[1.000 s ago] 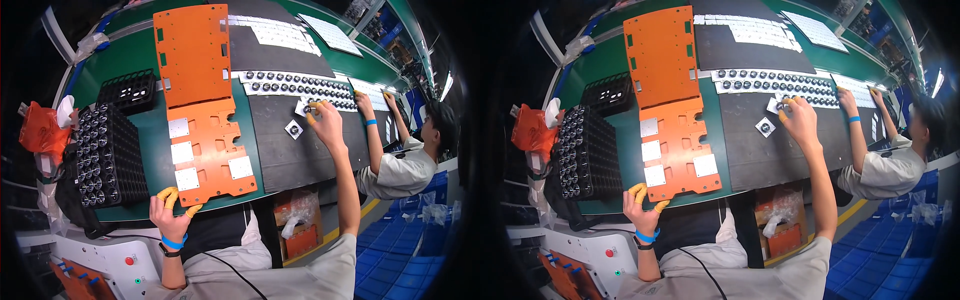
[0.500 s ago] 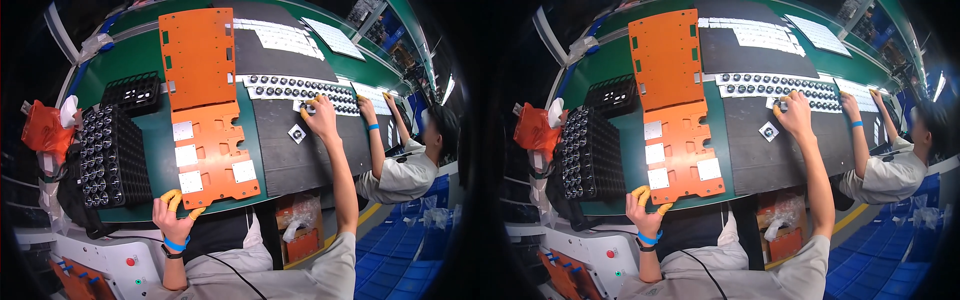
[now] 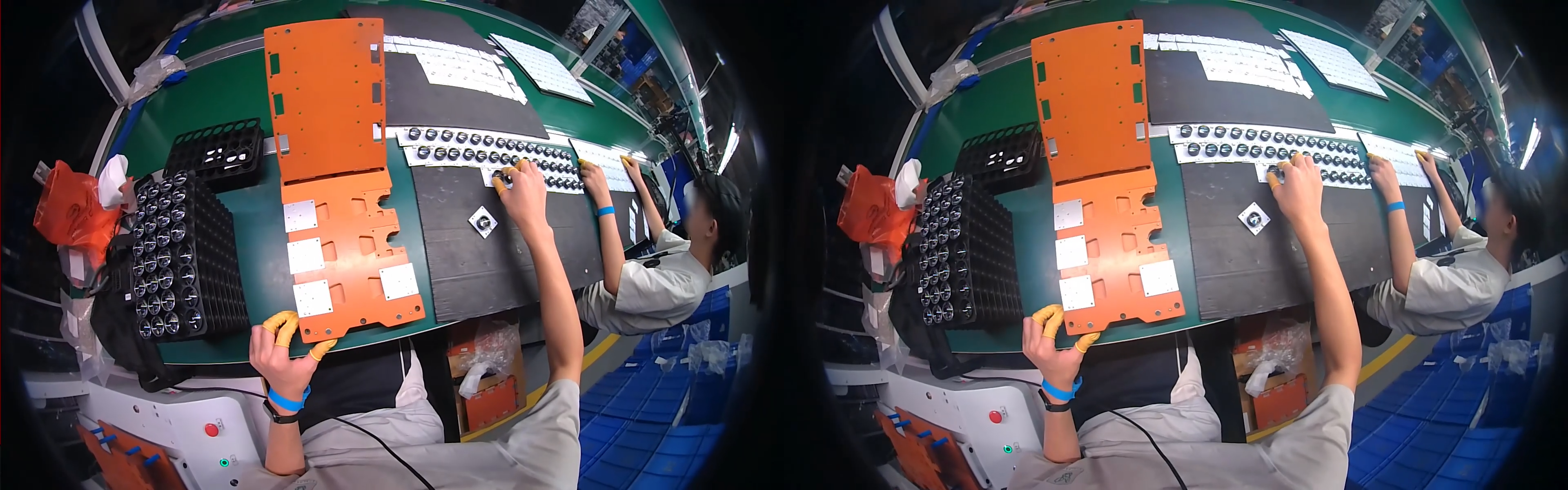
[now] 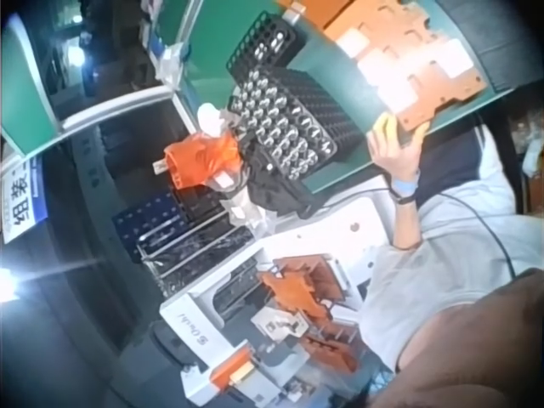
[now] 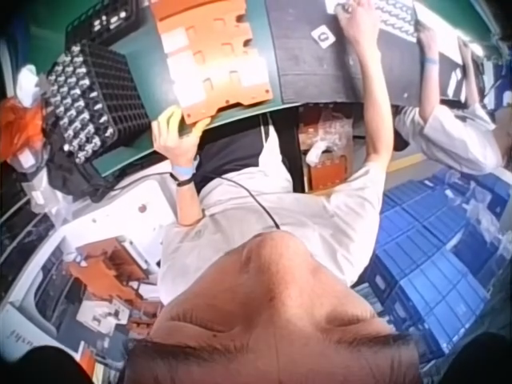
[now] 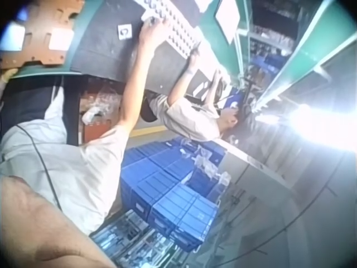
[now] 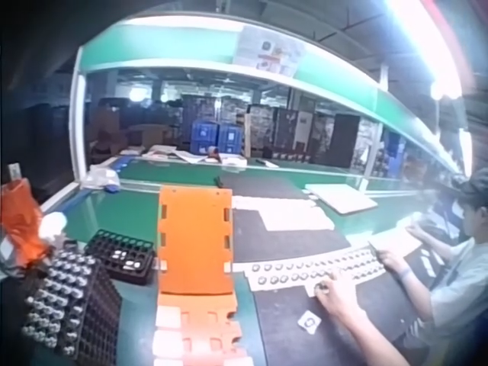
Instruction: Manual assembly of LED light modules into specialized fixtures and placement into storage trays.
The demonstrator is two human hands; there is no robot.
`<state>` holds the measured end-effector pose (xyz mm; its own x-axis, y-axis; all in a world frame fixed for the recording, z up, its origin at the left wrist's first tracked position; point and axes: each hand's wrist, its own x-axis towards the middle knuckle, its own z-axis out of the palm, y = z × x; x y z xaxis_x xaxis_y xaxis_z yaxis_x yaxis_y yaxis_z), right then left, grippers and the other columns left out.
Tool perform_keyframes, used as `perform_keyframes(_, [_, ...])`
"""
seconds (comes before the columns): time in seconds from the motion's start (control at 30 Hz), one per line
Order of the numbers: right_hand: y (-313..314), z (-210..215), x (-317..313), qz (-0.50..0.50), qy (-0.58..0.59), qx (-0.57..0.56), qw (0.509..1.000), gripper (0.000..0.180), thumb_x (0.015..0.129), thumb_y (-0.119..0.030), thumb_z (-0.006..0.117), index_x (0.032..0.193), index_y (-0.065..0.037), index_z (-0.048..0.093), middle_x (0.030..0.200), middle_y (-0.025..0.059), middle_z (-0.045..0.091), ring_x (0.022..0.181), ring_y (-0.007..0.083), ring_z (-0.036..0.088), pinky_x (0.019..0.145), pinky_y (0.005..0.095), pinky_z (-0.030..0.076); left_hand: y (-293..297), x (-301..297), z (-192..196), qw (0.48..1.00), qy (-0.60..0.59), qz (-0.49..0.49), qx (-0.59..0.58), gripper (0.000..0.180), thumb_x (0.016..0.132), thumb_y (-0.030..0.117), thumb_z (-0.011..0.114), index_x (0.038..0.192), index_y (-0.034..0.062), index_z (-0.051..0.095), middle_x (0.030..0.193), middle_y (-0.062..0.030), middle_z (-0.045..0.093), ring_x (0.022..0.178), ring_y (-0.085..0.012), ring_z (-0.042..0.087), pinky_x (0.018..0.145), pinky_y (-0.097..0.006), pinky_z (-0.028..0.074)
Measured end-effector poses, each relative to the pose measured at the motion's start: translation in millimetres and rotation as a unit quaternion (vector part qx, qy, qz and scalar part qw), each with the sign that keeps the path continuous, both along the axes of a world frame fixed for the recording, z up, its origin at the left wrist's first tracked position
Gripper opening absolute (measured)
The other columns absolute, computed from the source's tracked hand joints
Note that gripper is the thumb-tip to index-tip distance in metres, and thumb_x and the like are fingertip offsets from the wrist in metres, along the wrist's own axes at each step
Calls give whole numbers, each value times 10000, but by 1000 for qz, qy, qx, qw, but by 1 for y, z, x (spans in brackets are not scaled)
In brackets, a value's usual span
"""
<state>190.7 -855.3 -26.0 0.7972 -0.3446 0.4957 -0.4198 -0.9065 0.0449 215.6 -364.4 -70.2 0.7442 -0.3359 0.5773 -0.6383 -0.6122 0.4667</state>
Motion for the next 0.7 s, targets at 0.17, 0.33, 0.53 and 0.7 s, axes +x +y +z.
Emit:
perform_keyframes(0.17, [24,15,-10,-32,-71,20,997,240,818,-254,800,892,-26,786,869,136,696,866,325,656,768,433,513,-1,-1,0,1000,4,3,1,584,609,474,936,924,19,747,971,-60,666,854,-260,604,701,-389,522])
perform_keyframes(0.33, [92,49,-27,-80,148,176,970,312,805,-336,789,753,-29,766,729,145,724,715,341,710,679,445,551,1,-1,-1,1000,1,7,4,571,617,466,936,921,21,746,973,-61,666,860,-263,605,704,-389,522])
perform_keyframes(0.53, [85,39,-23,49,102,120,986,216,764,-176,804,890,-22,722,899,154,690,857,336,668,781,437,517,0,0,1,1000,-1,2,2,562,619,462,937,913,23,745,964,-61,663,848,-260,602,696,-386,519])
perform_keyframes(0.7, [66,28,-17,133,17,157,978,290,802,-167,806,1013,-24,668,936,129,633,919,320,607,858,426,464,-1,0,1,1000,-7,1,0,567,617,471,934,908,24,744,961,-58,663,838,-257,602,690,-381,516])
